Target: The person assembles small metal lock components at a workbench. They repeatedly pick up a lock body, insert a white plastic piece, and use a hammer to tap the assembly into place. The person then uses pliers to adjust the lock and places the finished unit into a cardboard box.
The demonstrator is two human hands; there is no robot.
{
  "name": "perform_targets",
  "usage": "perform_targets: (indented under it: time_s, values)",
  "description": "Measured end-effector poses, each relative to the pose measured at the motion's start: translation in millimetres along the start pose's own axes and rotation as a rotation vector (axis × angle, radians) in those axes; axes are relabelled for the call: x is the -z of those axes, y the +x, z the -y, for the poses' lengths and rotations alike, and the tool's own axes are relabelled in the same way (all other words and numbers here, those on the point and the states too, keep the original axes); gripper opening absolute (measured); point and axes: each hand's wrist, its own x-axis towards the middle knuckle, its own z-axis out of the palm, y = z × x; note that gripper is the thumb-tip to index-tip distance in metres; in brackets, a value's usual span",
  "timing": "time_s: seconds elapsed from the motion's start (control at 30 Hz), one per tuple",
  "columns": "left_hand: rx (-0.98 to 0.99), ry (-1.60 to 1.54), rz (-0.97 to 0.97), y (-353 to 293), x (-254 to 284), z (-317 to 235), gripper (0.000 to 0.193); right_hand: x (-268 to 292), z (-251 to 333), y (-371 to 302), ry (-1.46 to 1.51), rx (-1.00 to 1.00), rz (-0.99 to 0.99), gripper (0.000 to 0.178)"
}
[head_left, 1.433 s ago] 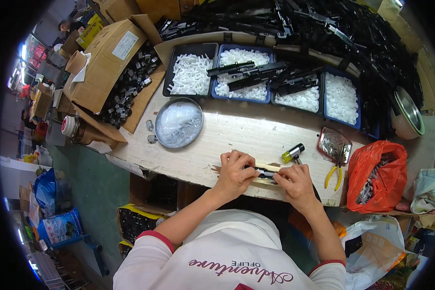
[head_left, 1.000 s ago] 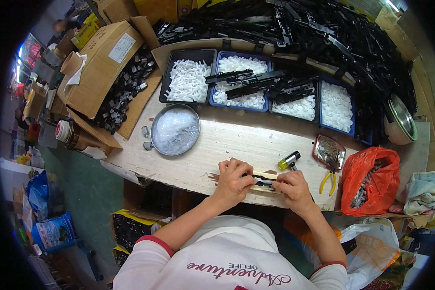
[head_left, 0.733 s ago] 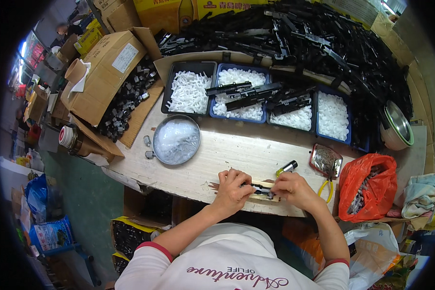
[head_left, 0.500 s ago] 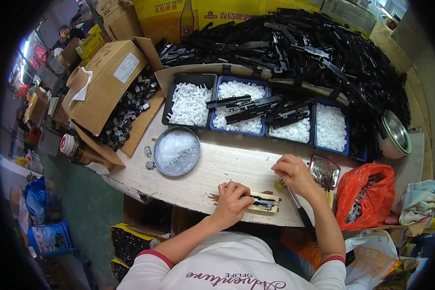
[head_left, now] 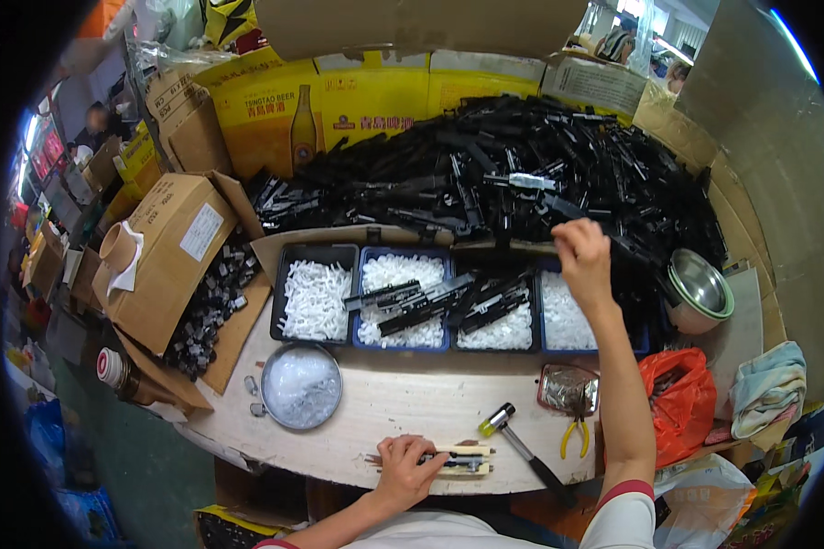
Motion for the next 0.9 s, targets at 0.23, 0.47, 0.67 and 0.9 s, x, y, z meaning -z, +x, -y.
perform_targets:
  time_s: [0.23, 0.47, 0.67, 0.9]
  values:
    - [0.017, -0.026, 0.003, -4.2, -4.1, 2.5, 0.024, -6.3, -27.7, 60.6, -0.47, -0.161, 0.296, 0.022]
    - [0.052, -0.046, -0.025, -8.9, -4.6, 4.2, 0.022, 0.4, -6.2, 45.9, -0.085, -0.035, 0.072, 0.028]
    - [0.101, -0.207, -0.001, -0.7, 6.3, 5.2, 0.028, 47.6, 86.7, -56.5, 0.38, -0.077, 0.436, 0.029]
    - [0.238, -0.272, -0.073, -19.2, 21.0, 15.6, 0.04, 47.6, 141.2, -168.3, 0.404, -0.125, 0.631, 0.031]
